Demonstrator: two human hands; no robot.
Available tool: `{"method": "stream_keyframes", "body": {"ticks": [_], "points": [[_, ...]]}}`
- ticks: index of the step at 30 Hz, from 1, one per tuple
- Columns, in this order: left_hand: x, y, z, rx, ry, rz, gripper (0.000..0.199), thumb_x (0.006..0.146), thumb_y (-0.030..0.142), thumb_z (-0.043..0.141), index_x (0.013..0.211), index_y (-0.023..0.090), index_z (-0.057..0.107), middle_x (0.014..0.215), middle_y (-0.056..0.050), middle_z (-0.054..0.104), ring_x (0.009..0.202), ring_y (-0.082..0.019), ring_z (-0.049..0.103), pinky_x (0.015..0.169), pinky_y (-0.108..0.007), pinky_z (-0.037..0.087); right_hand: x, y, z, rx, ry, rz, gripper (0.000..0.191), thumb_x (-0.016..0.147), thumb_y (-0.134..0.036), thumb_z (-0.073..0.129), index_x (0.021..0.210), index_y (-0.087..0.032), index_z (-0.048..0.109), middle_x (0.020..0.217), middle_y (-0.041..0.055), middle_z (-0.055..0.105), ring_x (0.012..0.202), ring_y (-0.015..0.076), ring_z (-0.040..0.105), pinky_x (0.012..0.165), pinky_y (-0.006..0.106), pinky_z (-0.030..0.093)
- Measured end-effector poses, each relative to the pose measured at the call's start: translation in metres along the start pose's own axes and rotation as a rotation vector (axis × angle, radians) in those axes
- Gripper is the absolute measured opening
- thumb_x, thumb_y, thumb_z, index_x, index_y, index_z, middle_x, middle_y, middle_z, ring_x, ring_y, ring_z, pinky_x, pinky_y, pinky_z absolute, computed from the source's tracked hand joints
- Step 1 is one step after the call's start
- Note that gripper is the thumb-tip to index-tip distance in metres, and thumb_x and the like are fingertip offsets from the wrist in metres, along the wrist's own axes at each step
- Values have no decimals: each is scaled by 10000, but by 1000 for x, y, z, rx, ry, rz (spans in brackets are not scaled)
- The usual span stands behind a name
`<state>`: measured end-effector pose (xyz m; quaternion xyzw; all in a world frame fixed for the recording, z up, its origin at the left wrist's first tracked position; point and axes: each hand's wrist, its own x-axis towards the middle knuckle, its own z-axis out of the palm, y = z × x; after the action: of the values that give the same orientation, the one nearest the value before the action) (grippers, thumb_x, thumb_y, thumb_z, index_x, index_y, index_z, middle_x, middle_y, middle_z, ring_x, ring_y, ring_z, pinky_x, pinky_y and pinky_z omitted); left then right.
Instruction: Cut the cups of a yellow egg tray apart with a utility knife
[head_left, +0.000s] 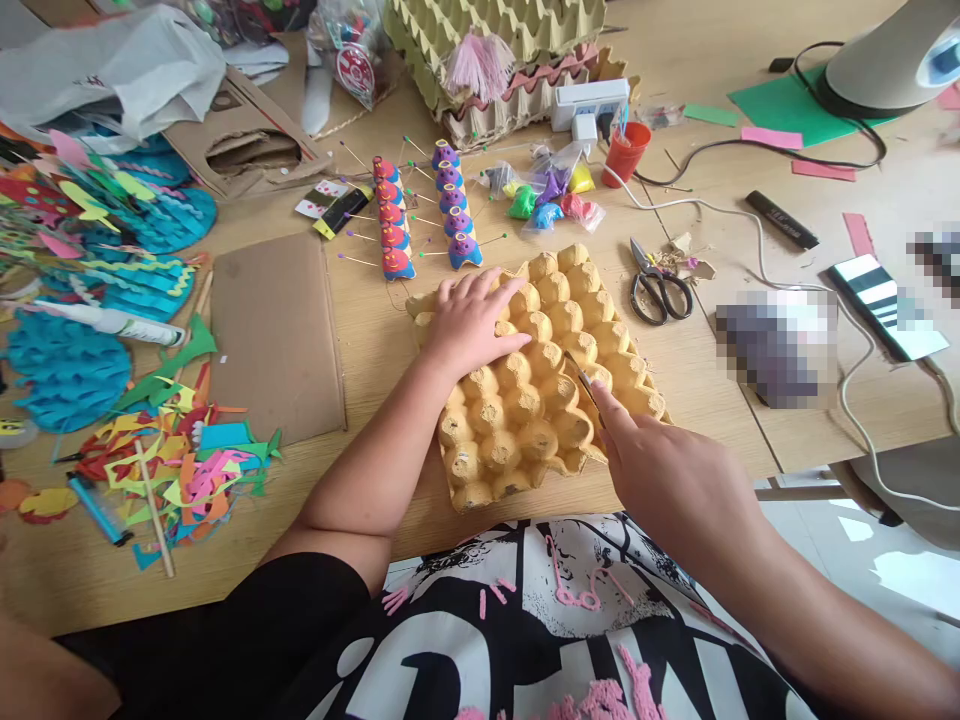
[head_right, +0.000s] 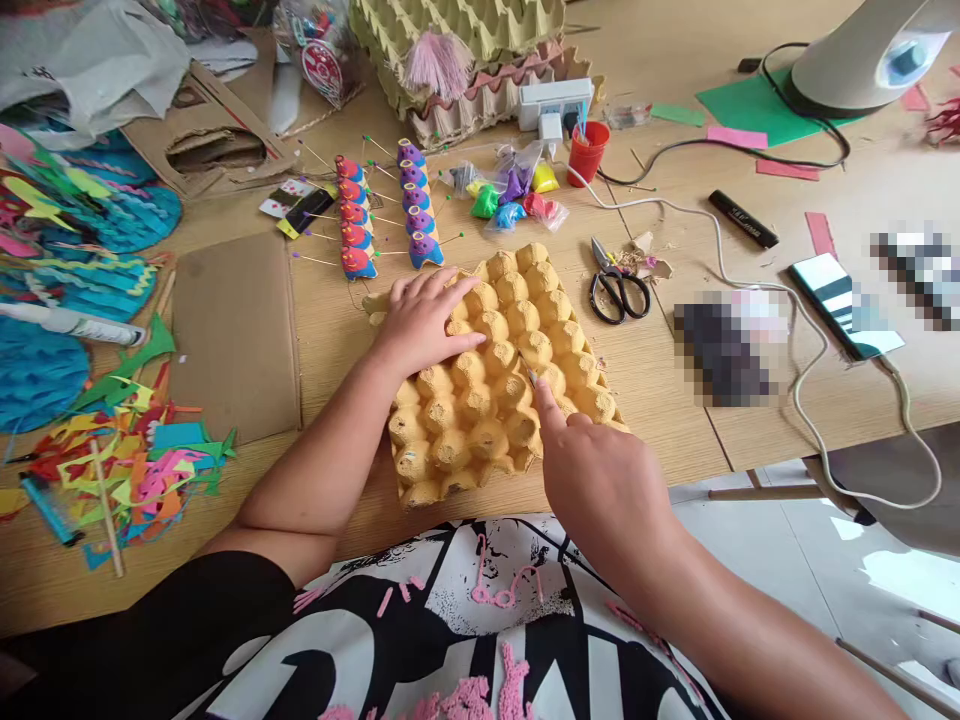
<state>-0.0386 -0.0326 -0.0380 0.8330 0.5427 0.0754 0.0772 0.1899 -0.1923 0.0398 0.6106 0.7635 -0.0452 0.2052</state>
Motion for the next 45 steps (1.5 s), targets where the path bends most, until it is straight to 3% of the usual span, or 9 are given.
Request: {"method": "stream_keyframes", "body": {"ticks": [4, 18, 28, 45], "points": [[0, 0, 0, 2, 2, 1, 795, 927, 598, 713, 1628, 333, 450, 1694, -108, 438, 1553, -346, 389, 1278, -536, 232, 0, 2, 2, 25, 31, 17, 754, 992, -128, 516, 1717, -184, 318, 797, 36, 772, 636, 180, 698, 487, 328, 233], [-1, 1, 0, -3, 6, -4, 786, 932, 588, 708, 1630, 337, 448, 1692, -104, 439, 1556, -354, 380, 1277, -537, 221, 12, -10, -5, 7, -123, 8, 762, 1009, -87, 416, 1737, -160, 205, 877, 96, 773, 699, 216, 728, 491, 336, 267], [0, 2, -1, 6, 11, -3, 789, 927, 582, 721, 1624, 317, 466, 1688, -116, 448, 1549, -351, 399, 1269, -544, 240, 18, -13, -8, 18, -141, 16, 783, 1002, -85, 388, 1742, -165, 146, 881, 90, 761, 688, 224, 717, 469, 345, 283], [-1, 1, -1, -9, 6, -1, 784, 925, 581, 718, 1622, 328, 462, 1686, -108, 446, 1547, -349, 393, 1278, -542, 225, 16, -12, -10, -14, -175, 9, 790, 991, -66, 397, 1743, -184, 186, 862, 95, 762, 683, 207, 717, 507, 310, 356]]}}
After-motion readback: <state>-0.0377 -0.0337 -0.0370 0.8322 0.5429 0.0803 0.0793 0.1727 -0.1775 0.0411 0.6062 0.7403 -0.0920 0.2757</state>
